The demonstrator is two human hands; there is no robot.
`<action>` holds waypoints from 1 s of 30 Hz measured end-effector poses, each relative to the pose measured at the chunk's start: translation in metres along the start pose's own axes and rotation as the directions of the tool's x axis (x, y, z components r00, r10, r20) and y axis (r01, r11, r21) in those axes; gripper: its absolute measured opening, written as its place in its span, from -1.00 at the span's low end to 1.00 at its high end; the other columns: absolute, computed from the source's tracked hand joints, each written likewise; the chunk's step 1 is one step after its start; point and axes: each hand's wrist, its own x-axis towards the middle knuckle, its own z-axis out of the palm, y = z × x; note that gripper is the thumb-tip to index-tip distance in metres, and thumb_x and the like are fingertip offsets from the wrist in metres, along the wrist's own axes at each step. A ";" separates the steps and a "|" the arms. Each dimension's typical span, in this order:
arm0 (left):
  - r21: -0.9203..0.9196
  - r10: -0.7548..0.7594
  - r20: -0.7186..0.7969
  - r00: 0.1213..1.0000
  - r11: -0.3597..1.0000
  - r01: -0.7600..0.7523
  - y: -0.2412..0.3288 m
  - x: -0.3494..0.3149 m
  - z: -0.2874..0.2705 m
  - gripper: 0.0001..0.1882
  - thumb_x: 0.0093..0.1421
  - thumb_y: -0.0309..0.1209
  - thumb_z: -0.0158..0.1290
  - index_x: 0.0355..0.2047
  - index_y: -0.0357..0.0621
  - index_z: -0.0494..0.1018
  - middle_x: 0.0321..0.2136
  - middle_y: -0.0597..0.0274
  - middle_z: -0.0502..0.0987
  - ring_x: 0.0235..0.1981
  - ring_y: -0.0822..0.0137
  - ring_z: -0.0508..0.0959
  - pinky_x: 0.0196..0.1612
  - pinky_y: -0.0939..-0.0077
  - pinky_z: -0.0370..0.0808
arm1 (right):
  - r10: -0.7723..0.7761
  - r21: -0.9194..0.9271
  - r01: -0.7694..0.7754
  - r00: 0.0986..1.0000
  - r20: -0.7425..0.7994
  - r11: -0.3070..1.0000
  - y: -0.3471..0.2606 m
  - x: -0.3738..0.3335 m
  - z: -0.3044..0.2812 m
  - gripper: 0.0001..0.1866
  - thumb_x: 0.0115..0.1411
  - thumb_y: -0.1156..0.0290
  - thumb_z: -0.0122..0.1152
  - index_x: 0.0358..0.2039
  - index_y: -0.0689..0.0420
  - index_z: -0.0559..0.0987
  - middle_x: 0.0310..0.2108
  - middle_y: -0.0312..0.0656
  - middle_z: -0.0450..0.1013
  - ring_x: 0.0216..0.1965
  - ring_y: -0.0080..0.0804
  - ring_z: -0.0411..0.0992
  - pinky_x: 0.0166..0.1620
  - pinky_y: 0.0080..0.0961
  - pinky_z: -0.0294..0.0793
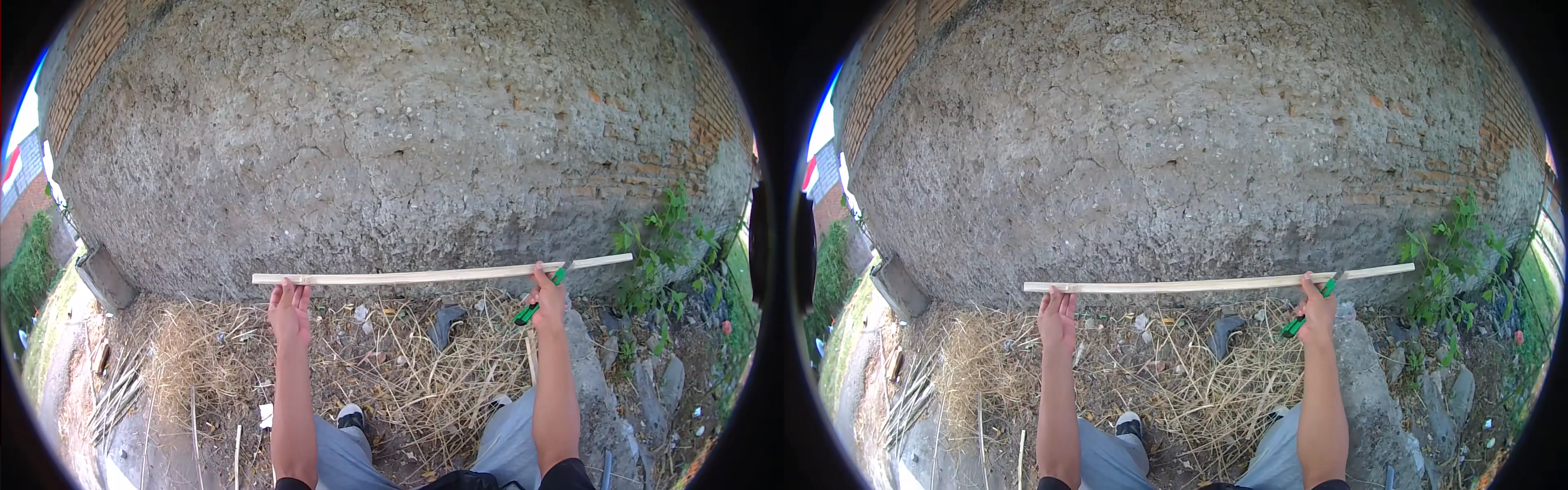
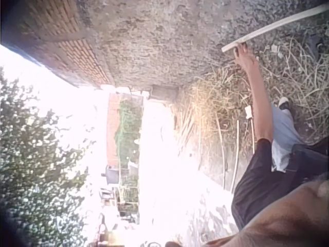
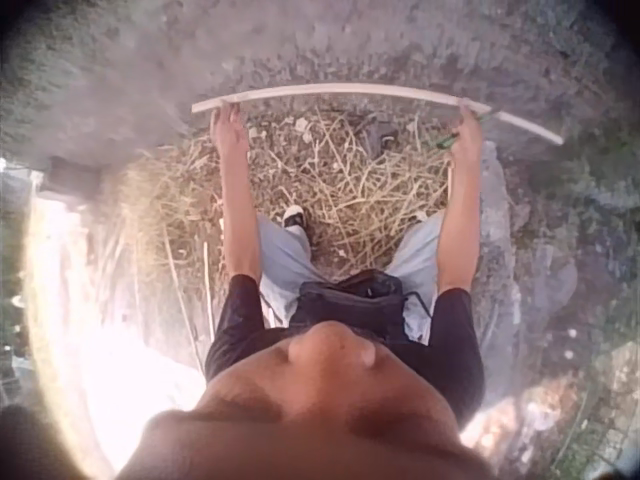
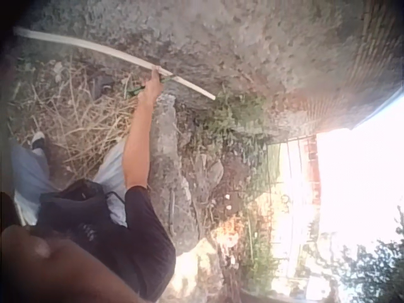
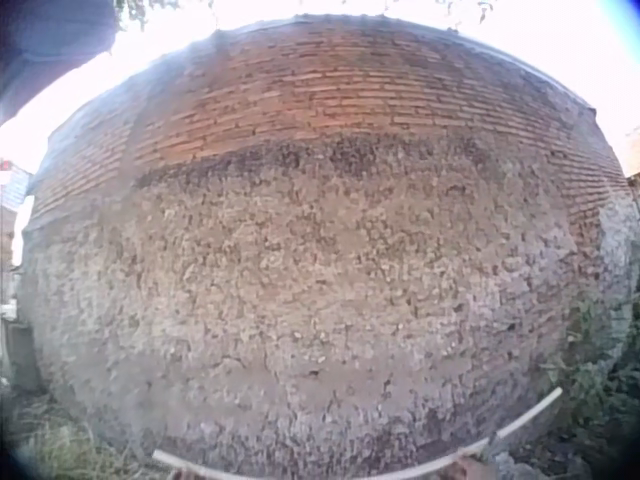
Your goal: The person uses a small green-handled utility knife to shave thin strips or fibers from a bamboo slat while sitting outdoors.
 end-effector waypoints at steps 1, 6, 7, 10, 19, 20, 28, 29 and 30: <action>0.022 -0.015 0.031 0.999 1.000 0.015 0.004 -0.005 0.006 -0.71 0.22 -0.39 0.16 -0.16 -0.22 0.32 -0.22 0.13 0.49 -0.14 0.23 0.56 -0.09 0.36 0.62 | 0.002 0.016 -0.002 0.999 -0.038 1.000 0.000 0.004 -0.002 -0.81 0.17 0.30 0.33 -0.34 0.06 0.50 -0.47 -0.29 0.42 -0.75 -0.70 0.08 -0.67 -0.64 0.12; 0.036 -0.121 0.113 0.986 0.992 0.117 -0.007 -0.029 0.017 -0.77 0.24 -0.41 0.14 -0.19 -0.18 0.33 -0.26 0.12 0.53 -0.20 0.22 0.59 -0.18 0.38 0.64 | 0.043 0.196 -0.029 0.997 -0.065 0.980 0.003 0.019 -0.033 -0.80 0.23 0.26 0.25 -0.33 0.08 0.46 -0.37 -0.23 0.50 -0.73 -0.68 0.08 -0.65 -0.64 0.15; 0.048 -0.168 0.110 0.980 0.985 0.164 -0.014 -0.032 0.013 -0.79 0.24 -0.42 0.13 -0.20 -0.18 0.34 -0.25 0.11 0.53 -0.20 0.22 0.60 -0.19 0.39 0.64 | 0.039 0.197 -0.026 0.997 -0.061 0.980 0.006 0.021 -0.036 -0.80 0.23 0.26 0.25 -0.33 0.08 0.46 -0.37 -0.23 0.50 -0.73 -0.68 0.08 -0.65 -0.64 0.15; 0.043 -0.209 0.047 0.977 0.977 0.207 -0.028 -0.041 -0.003 -0.82 0.27 -0.42 0.09 -0.19 -0.17 0.35 -0.26 0.15 0.52 -0.22 0.22 0.59 -0.19 0.40 0.63 | 0.095 0.228 -0.088 0.995 -0.022 0.970 0.003 0.010 -0.036 -0.77 0.25 0.28 0.22 -0.21 0.13 0.45 -0.13 -0.11 0.54 -0.73 -0.68 0.09 -0.65 -0.66 0.16; 0.042 -0.209 0.158 0.965 0.978 0.205 -0.042 -0.058 0.006 -0.77 0.31 -0.47 -0.03 -0.03 -0.10 0.28 -0.03 0.14 0.46 -0.01 0.15 0.53 -0.10 0.30 0.60 | 0.098 -0.076 -0.098 0.995 -0.003 0.992 0.001 -0.032 -0.019 -0.68 0.17 0.22 0.33 -0.28 0.15 0.42 -0.28 -0.09 0.51 -0.72 -0.70 0.14 -0.67 -0.64 0.16; 0.048 -0.216 0.158 0.963 0.976 0.211 -0.039 -0.061 0.009 -0.77 0.31 -0.47 -0.03 -0.03 -0.10 0.28 -0.03 0.14 0.46 -0.01 0.15 0.53 -0.10 0.30 0.60 | 0.148 -0.105 -0.143 0.988 0.036 0.984 -0.001 -0.034 -0.020 -0.67 0.19 0.29 0.30 -0.17 0.20 0.42 -0.20 -0.05 0.51 -0.71 -0.71 0.13 -0.66 -0.65 0.15; -0.061 -0.172 0.227 0.959 0.980 0.190 -0.019 -0.060 0.012 -0.66 0.31 -0.49 -0.05 0.08 -0.19 0.22 0.04 0.01 0.41 0.11 0.07 0.45 -0.01 0.26 0.59 | 0.208 0.102 -0.242 0.942 0.262 0.965 -0.003 -0.036 -0.015 -0.64 0.26 0.56 0.03 0.08 0.19 0.35 0.04 0.02 0.45 -0.67 -0.72 0.11 -0.59 -0.70 0.18; -0.059 -0.172 0.223 0.959 0.980 0.189 -0.017 -0.060 0.012 -0.66 0.31 -0.49 -0.05 0.08 -0.19 0.22 0.04 0.01 0.41 0.11 0.07 0.45 -0.01 0.26 0.59 | 0.188 0.099 -0.220 0.948 0.255 0.971 -0.002 -0.036 -0.013 -0.64 0.27 0.57 0.01 0.08 0.17 0.35 0.05 0.01 0.44 -0.66 -0.72 0.11 -0.58 -0.70 0.18; -0.085 -0.178 0.202 0.963 0.976 0.198 -0.016 -0.061 0.013 -0.66 0.31 -0.48 -0.03 0.07 -0.20 0.23 0.01 0.04 0.43 0.07 0.08 0.48 -0.05 0.29 0.59 | 0.191 0.098 -0.221 0.948 0.254 0.970 -0.001 -0.036 -0.012 -0.64 0.27 0.57 0.01 0.08 0.17 0.35 0.05 0.01 0.44 -0.66 -0.72 0.11 -0.58 -0.70 0.18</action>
